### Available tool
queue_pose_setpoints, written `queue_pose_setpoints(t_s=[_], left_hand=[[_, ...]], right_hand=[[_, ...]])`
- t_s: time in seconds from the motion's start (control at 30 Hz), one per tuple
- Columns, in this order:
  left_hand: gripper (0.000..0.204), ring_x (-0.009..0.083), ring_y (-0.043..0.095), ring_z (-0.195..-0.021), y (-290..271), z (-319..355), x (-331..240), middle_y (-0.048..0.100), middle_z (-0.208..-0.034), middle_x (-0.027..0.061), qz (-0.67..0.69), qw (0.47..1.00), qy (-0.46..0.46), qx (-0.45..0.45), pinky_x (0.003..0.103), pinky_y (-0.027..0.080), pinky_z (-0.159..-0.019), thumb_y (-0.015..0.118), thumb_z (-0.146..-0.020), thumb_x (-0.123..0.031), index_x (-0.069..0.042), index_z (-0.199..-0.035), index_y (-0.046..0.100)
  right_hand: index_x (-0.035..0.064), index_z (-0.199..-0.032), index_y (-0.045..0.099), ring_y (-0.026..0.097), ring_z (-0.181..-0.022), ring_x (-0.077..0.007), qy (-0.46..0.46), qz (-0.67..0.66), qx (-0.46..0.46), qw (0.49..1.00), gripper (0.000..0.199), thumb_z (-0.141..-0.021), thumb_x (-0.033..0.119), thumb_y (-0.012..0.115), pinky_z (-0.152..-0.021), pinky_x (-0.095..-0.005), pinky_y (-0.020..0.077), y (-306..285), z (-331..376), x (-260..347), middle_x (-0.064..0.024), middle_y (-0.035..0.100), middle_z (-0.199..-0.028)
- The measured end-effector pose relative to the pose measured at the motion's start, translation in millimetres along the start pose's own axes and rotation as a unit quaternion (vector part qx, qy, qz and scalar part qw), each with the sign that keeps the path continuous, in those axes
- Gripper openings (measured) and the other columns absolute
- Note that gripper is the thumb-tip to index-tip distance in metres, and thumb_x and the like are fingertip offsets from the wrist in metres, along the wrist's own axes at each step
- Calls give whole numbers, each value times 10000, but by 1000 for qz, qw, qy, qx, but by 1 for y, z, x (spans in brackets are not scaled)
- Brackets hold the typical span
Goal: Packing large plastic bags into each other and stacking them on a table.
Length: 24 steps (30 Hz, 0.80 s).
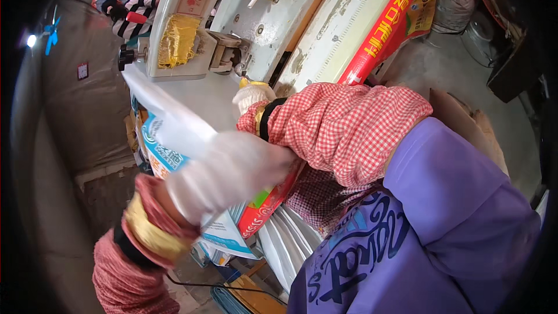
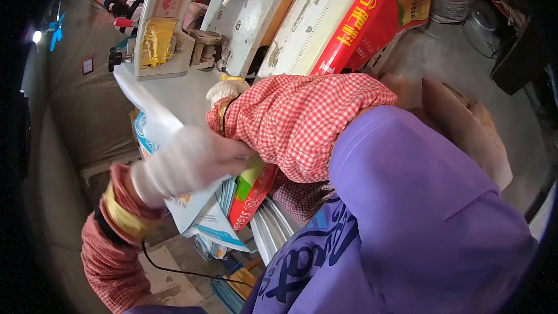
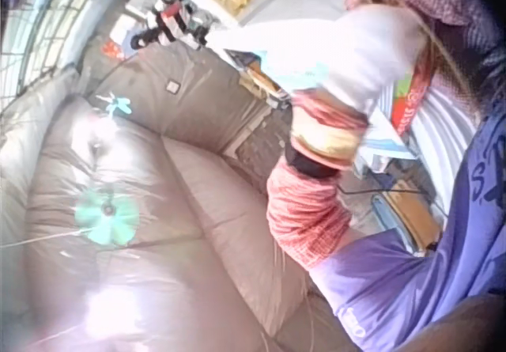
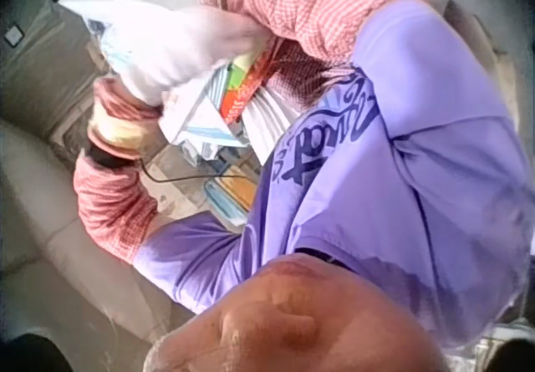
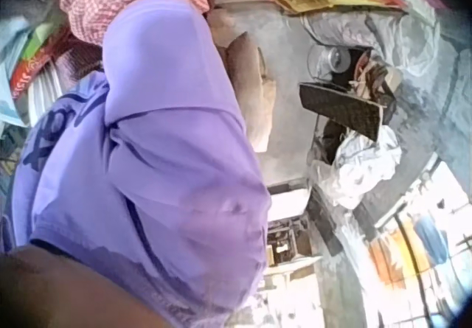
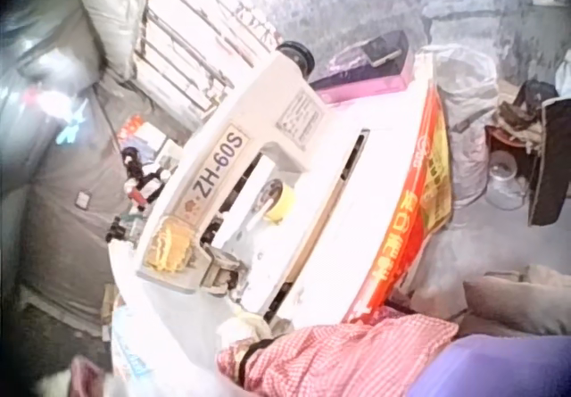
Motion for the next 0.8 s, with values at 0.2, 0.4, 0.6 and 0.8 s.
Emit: queue_pose_setpoints(t_s=[0.2,0.4,0.6,0.8], left_hand=[[134,261,528,-505,-59,52,80,524,-528,102,-172,964,-191,-70,356,441,-539,668,-669,-177,-55,-620,642],[209,255,513,-462,-6,29,-9,498,-501,70,-100,962,106,-231,359,403,-438,650,-695,-183,-83,-548,540],[139,286,582,-582,37,-14,35,559,-588,99,-127,973,-25,-192,372,464,-528,568,-719,-191,-83,-632,583],[115,330,581,-703,48,-28,145,592,-699,143,-69,918,-153,-360,392,458,-631,564,-737,-164,-50,-745,577]], right_hand=[[29,-684,572,521,-524,-241,-20,22,-29,999,138,-770,123,516,-506,-332,439,11,39,-16,-122,531,-611],[68,-775,686,636,-735,-249,27,-42,233,971,169,-727,191,581,-654,-347,513,-96,62,-20,-123,655,-799],[60,-891,680,627,-829,-311,1,3,219,976,264,-736,230,549,-750,-379,496,-85,36,-21,-187,632,-941],[56,-1188,493,624,-841,-210,300,-694,244,607,373,-817,46,463,-653,-375,525,-58,32,-36,-83,614,-788]])
Point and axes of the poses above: each hand's wrist, its own z-axis away from the middle knuckle, its own y-axis out of the palm, x = y × z, the point moved 4 cm from there along -z, towards the middle knuckle
